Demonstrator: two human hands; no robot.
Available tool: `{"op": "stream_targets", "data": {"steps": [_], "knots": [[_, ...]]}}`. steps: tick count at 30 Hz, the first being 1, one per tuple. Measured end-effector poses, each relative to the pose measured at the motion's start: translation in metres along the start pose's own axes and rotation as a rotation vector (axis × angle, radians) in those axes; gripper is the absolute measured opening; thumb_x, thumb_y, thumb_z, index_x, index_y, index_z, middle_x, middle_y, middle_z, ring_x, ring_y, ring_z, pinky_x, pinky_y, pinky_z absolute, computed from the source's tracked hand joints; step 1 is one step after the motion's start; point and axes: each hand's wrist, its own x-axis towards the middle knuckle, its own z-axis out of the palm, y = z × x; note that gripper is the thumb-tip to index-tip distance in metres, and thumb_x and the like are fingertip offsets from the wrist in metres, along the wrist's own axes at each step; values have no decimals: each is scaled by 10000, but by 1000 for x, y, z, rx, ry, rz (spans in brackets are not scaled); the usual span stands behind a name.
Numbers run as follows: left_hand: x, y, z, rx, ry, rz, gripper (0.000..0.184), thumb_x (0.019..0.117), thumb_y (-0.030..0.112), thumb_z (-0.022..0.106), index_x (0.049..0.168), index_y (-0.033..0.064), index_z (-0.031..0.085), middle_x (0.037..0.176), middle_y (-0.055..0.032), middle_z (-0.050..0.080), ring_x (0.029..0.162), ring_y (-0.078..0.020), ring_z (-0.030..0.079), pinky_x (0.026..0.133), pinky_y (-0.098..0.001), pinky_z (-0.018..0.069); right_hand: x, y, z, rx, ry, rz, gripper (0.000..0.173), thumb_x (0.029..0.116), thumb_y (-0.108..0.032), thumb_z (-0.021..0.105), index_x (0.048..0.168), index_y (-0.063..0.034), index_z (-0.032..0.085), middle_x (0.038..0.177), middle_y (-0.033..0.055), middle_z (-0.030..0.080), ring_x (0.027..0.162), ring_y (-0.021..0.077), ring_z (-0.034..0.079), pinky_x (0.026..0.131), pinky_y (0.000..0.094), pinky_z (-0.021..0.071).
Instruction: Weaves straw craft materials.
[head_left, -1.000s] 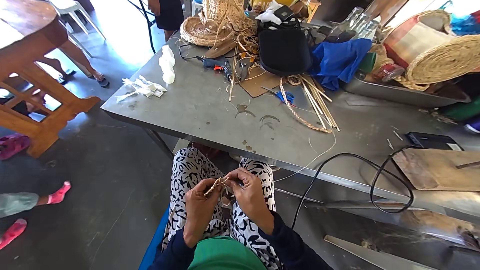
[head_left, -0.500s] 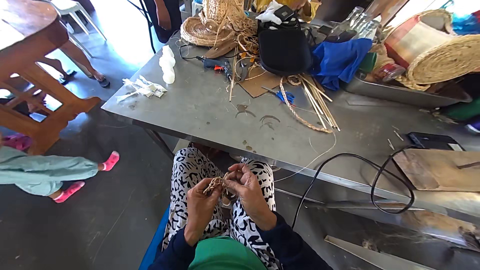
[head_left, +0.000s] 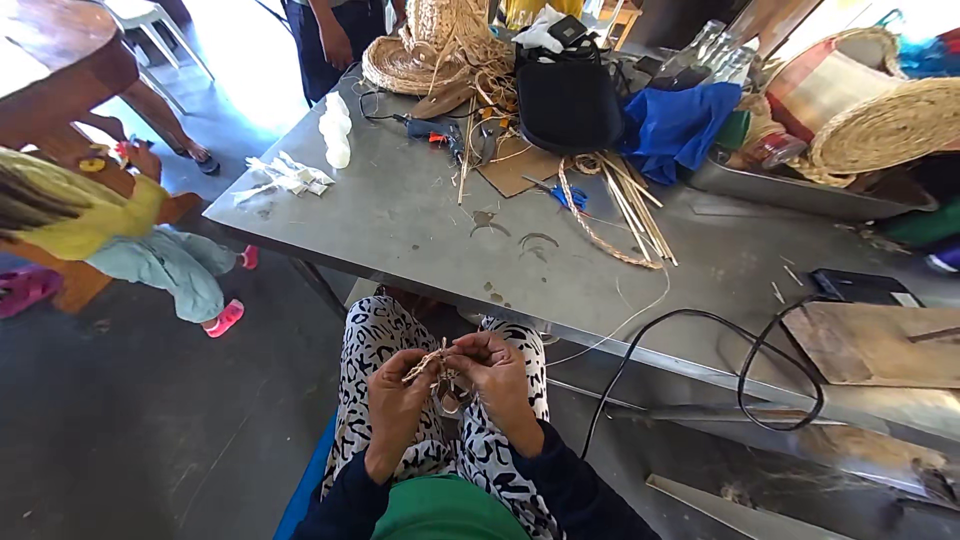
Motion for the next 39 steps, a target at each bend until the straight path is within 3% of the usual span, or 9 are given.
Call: {"op": "stream_targets", "data": {"steps": [9,14,17,20,23,25,29,35,39], "knots": [[7,-7,-5,67,66,22,78,849,-21,686,923,-17,706,805,50,724,730,29,676,697,-162,579,-6,-5,5,-444,12,-221,180,826,30,717,1005,47,722,874,80,753,766,37,713,724,182,589],[19,-11,-16,26,102,-17,83,849,-30,668,915,6,702,807,50,729,740,4,688,703,-187,590,-1,-14,-1,-61,-95,-60,258,822,119,631,1068,43,637,871,-2,716,774,41,692,709,208,594],[21,-11,-15,-4,104,-49,83,850,-25,670,908,20,707,805,50,727,736,-2,687,695,-189,588,2,-13,-4,84,-171,8,298,874,120,550,1157,28,557,845,-28,664,726,78,696,694,266,623],[25,-9,-18,-50,110,-85,97,853,-43,658,899,31,702,796,50,725,736,-15,689,697,-203,590,3,-18,-10,76,-284,101,336,860,99,530,1187,36,574,780,-54,613,590,54,620,577,257,593],[29,-11,-21,-52,148,-105,119,848,-61,646,915,25,693,785,60,722,719,-15,687,690,-206,591,6,-31,-22,-57,-415,286,493,840,43,518,1332,47,559,710,-51,589,549,57,593,555,254,570],[33,-12,-25,-71,182,-131,124,846,-67,635,911,26,684,776,57,718,717,-22,688,689,-219,596,7,-39,-31,-189,-455,351,444,840,14,520,1274,33,611,713,-45,590,550,37,561,549,230,533],[39,-12,-33,-106,231,-182,133,855,-76,623,922,26,675,789,49,720,719,-38,695,699,-237,604,-4,-48,-59,-354,-541,264,235,870,-18,537,1020,-18,718,805,-67,675,596,-51,536,553,154,461],[40,-16,-33,-110,222,-215,117,869,-75,627,905,27,671,780,34,718,702,-58,696,676,-251,610,-39,-73,-115,-350,-468,255,225,977,-84,541,1078,-71,742,658,-127,620,516,-55,555,483,138,494],[42,-16,-31,-147,219,-253,125,876,-95,615,919,9,669,777,15,724,693,-70,701,665,-257,612,-63,-90,-149,-388,-507,316,199,975,-99,584,1083,-74,750,652,-116,624,505,-60,557,453,127,481]]}}
